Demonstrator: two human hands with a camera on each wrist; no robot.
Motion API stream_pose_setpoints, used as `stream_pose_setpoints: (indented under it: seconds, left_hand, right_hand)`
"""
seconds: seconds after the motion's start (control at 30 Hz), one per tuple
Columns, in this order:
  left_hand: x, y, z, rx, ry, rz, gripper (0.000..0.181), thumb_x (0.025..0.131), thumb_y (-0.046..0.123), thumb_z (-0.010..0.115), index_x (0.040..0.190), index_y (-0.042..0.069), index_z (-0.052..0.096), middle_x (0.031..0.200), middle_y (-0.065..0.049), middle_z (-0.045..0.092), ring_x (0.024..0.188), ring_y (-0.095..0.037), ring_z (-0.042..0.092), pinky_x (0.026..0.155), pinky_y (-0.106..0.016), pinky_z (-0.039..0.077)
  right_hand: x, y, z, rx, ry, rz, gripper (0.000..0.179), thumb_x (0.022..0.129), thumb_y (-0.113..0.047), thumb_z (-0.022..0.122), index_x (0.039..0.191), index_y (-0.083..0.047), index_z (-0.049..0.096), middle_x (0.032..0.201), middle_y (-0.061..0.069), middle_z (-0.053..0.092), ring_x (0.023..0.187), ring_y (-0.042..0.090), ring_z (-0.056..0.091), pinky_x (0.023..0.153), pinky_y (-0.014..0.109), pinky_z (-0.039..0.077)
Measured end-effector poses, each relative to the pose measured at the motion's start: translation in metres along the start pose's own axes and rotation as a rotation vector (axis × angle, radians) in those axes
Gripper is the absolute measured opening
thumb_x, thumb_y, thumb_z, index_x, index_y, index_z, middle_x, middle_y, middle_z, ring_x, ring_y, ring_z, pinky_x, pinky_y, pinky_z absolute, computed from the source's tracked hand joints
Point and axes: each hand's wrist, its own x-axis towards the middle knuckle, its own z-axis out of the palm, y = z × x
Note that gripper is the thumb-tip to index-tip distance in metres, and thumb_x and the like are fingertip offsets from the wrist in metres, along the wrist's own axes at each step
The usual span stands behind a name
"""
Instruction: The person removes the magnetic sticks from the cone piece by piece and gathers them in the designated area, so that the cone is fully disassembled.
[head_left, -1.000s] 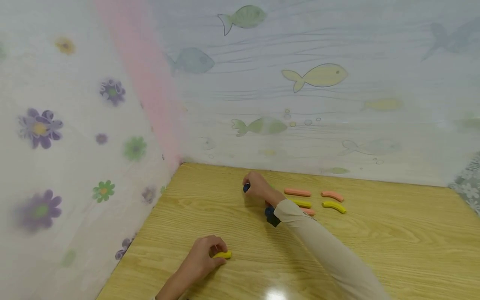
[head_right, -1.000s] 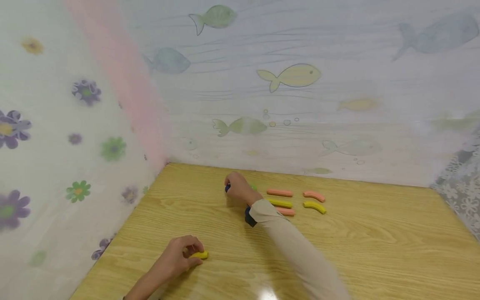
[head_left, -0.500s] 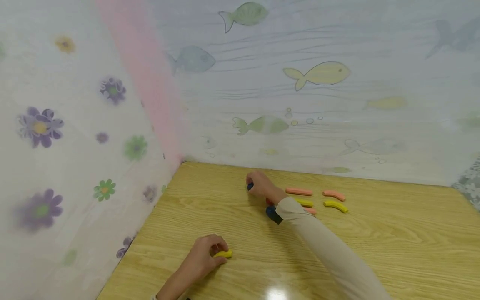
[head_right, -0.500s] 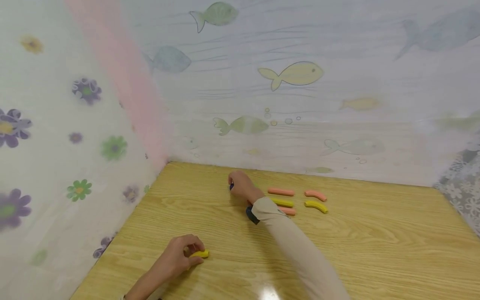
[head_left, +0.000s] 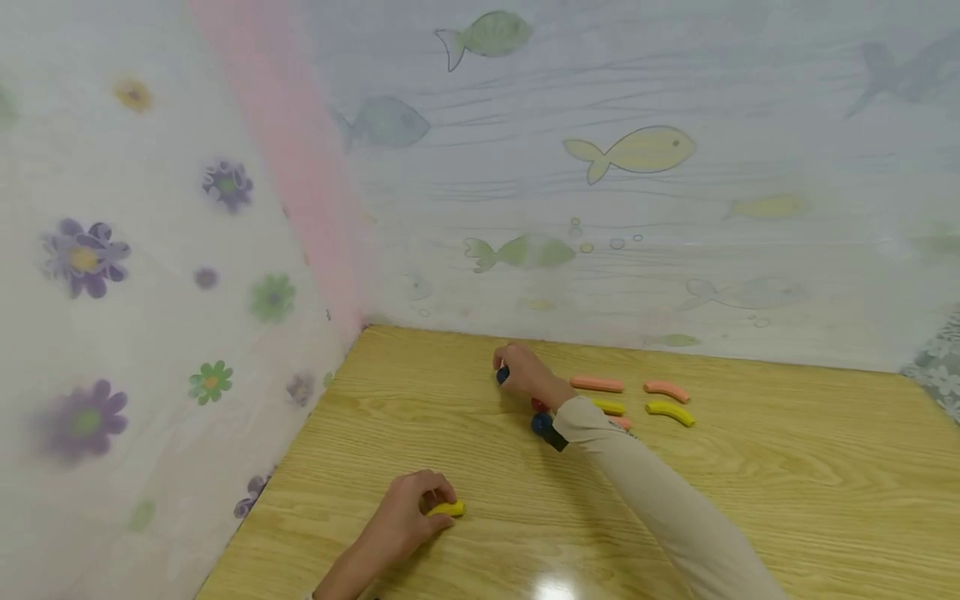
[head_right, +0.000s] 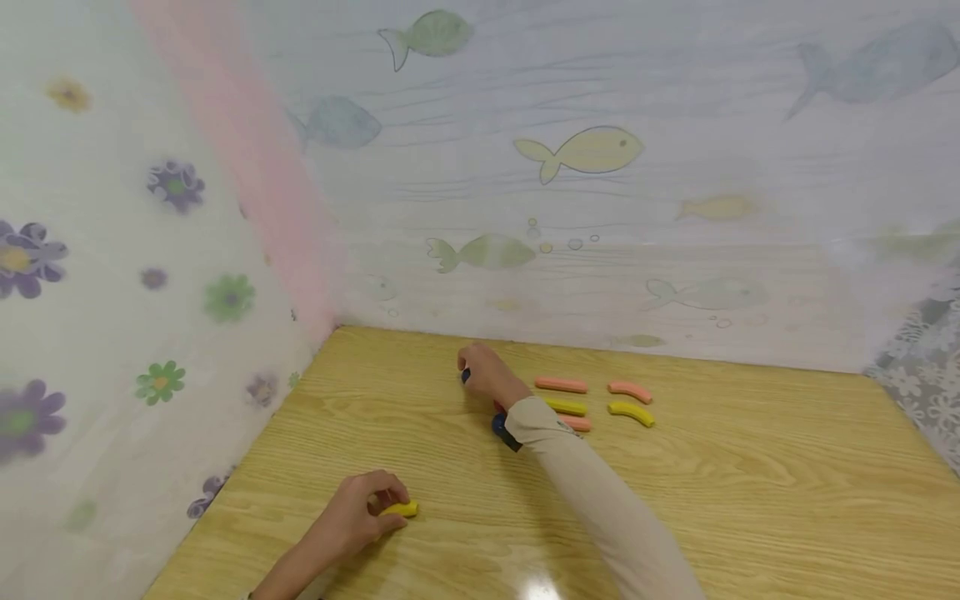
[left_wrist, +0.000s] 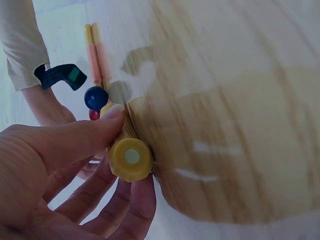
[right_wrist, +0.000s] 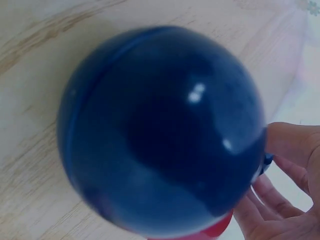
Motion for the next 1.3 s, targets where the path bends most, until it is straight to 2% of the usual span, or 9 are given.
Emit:
stream_pose_setpoints:
  seconds: [0.17, 0.4, 0.63, 0.9, 1.07, 1.3]
  left_hand:
    - [-0.001, 0.0, 0.001, -0.009, -0.002, 0.001, 0.021, 0.073, 0.003, 0.079, 0.087, 0.012, 0.066, 0.087, 0.005, 0.063, 0.078, -0.011, 0.058, 0.069, -0.024, 0.049]
    - [-0.002, 0.002, 0.001, -0.005, -0.003, 0.003, 0.02, 0.075, 0.005, 0.079, 0.087, 0.013, 0.065, 0.088, 0.005, 0.062, 0.081, -0.012, 0.058, 0.07, -0.025, 0.05]
    - [-0.004, 0.006, -0.001, 0.041, 0.003, -0.013, 0.022, 0.074, 0.004, 0.08, 0.089, 0.012, 0.065, 0.088, 0.003, 0.062, 0.079, -0.012, 0.057, 0.07, -0.026, 0.05]
    - [-0.005, 0.006, -0.001, 0.074, -0.01, -0.031, 0.026, 0.073, -0.004, 0.076, 0.091, 0.011, 0.064, 0.087, 0.004, 0.058, 0.078, -0.01, 0.055, 0.069, -0.026, 0.049]
    - [-0.004, 0.006, 0.0, 0.076, -0.017, -0.04, 0.025, 0.074, -0.004, 0.075, 0.09, 0.012, 0.065, 0.085, 0.004, 0.057, 0.076, -0.009, 0.053, 0.066, -0.026, 0.048]
    - [-0.005, 0.009, -0.001, 0.069, -0.03, -0.041, 0.023, 0.075, 0.0, 0.076, 0.091, 0.013, 0.066, 0.088, 0.003, 0.057, 0.079, -0.011, 0.055, 0.07, -0.027, 0.049]
  right_hand:
    - [-0.001, 0.001, 0.002, -0.007, 0.008, -0.014, 0.017, 0.08, 0.006, 0.064, 0.096, -0.001, 0.065, 0.091, 0.011, 0.056, 0.08, 0.022, 0.047, 0.064, 0.03, 0.037]
    - [-0.004, 0.001, 0.001, -0.006, 0.004, -0.012, 0.019, 0.079, 0.005, 0.065, 0.098, 0.0, 0.064, 0.094, 0.012, 0.057, 0.085, 0.024, 0.05, 0.067, 0.031, 0.039]
    - [-0.007, -0.001, -0.001, 0.022, 0.008, -0.022, 0.02, 0.08, 0.005, 0.065, 0.099, 0.001, 0.064, 0.096, 0.013, 0.057, 0.087, 0.025, 0.051, 0.066, 0.031, 0.039]
    - [-0.009, -0.004, -0.003, 0.017, -0.003, -0.007, 0.017, 0.082, 0.002, 0.064, 0.099, -0.001, 0.063, 0.097, 0.011, 0.056, 0.09, 0.026, 0.053, 0.074, 0.037, 0.045]
    - [-0.009, -0.008, -0.005, 0.004, -0.024, 0.017, 0.024, 0.084, 0.003, 0.061, 0.107, -0.001, 0.061, 0.104, 0.013, 0.056, 0.097, 0.027, 0.053, 0.077, 0.038, 0.046]
    - [-0.014, -0.021, -0.014, 0.03, -0.008, -0.03, 0.024, 0.084, 0.003, 0.064, 0.108, 0.001, 0.061, 0.109, 0.014, 0.059, 0.104, 0.03, 0.055, 0.081, 0.041, 0.048]
